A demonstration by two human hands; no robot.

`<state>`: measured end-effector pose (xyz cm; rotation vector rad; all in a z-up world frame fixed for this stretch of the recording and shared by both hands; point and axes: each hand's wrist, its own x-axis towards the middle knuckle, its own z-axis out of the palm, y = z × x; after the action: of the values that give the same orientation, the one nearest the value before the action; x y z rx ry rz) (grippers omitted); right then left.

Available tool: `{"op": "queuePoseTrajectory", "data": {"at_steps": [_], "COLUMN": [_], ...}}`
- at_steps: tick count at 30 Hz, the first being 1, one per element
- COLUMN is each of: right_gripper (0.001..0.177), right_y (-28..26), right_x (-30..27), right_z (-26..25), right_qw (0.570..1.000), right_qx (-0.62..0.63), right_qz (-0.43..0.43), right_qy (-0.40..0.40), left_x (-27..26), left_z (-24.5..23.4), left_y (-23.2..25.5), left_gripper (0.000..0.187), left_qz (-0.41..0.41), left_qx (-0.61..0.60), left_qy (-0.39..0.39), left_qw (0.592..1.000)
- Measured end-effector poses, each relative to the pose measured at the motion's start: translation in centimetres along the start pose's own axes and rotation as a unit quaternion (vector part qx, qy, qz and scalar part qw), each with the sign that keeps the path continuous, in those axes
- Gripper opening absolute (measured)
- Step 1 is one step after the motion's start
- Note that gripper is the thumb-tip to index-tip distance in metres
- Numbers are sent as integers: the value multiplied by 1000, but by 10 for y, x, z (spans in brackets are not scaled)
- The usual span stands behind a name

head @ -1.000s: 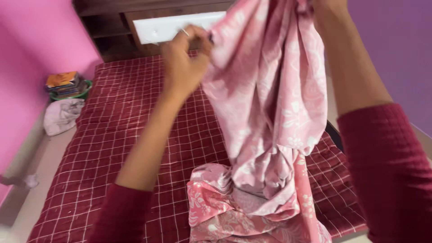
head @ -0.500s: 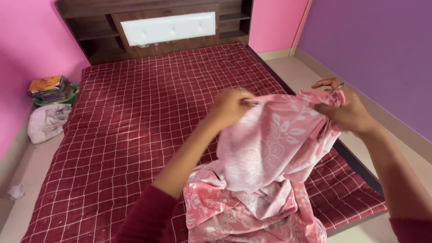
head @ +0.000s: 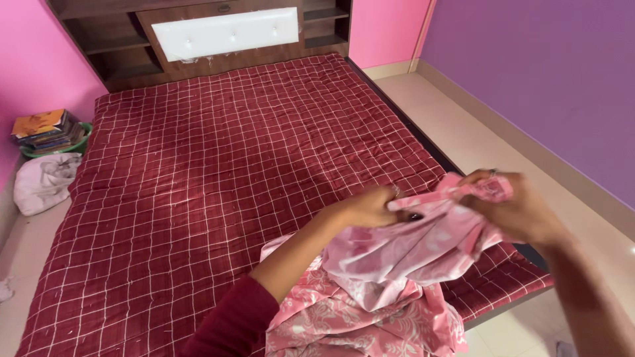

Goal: The person unfolds a pink floral patterned sheet and spreads it over a bed with a red checkered sheet. They smooth the fabric by hand, tucking the edges under the mattress and adjusting the corners to ensure a neat fit.

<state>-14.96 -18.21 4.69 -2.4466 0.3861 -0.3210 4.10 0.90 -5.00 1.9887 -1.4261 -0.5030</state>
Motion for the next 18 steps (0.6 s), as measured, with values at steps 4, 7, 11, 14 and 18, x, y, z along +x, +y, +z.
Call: {"op": "queuePoseTrajectory", "data": {"at_steps": [4, 7, 11, 14, 18], "right_gripper": [28, 28, 32, 37, 46], "right_y": [26, 50, 86, 111, 114], "right_x": [-4, -17, -35, -51, -55], "right_z": [-27, -48, -71, -90, -98], "right_qw": [983, 964, 934, 923, 931], "right_qx": [106, 199, 279, 287, 247], "right_qz": [97, 59, 20, 35, 79], "right_qy": [110, 163, 223, 252, 259], "left_x": [-5, 2, 20, 39, 58], "left_z": [21, 43, 68, 70, 6], "left_y": [-52, -105, -151, -157, -152], "left_gripper": [47, 37, 27, 24, 29], "left_qz": [-112, -102, -140, -298, -280], "left_qx": [103, 112, 114, -38, -58], "left_qy": [15, 39, 96, 155, 276], "left_qw": [988, 988, 979, 941, 917]}}
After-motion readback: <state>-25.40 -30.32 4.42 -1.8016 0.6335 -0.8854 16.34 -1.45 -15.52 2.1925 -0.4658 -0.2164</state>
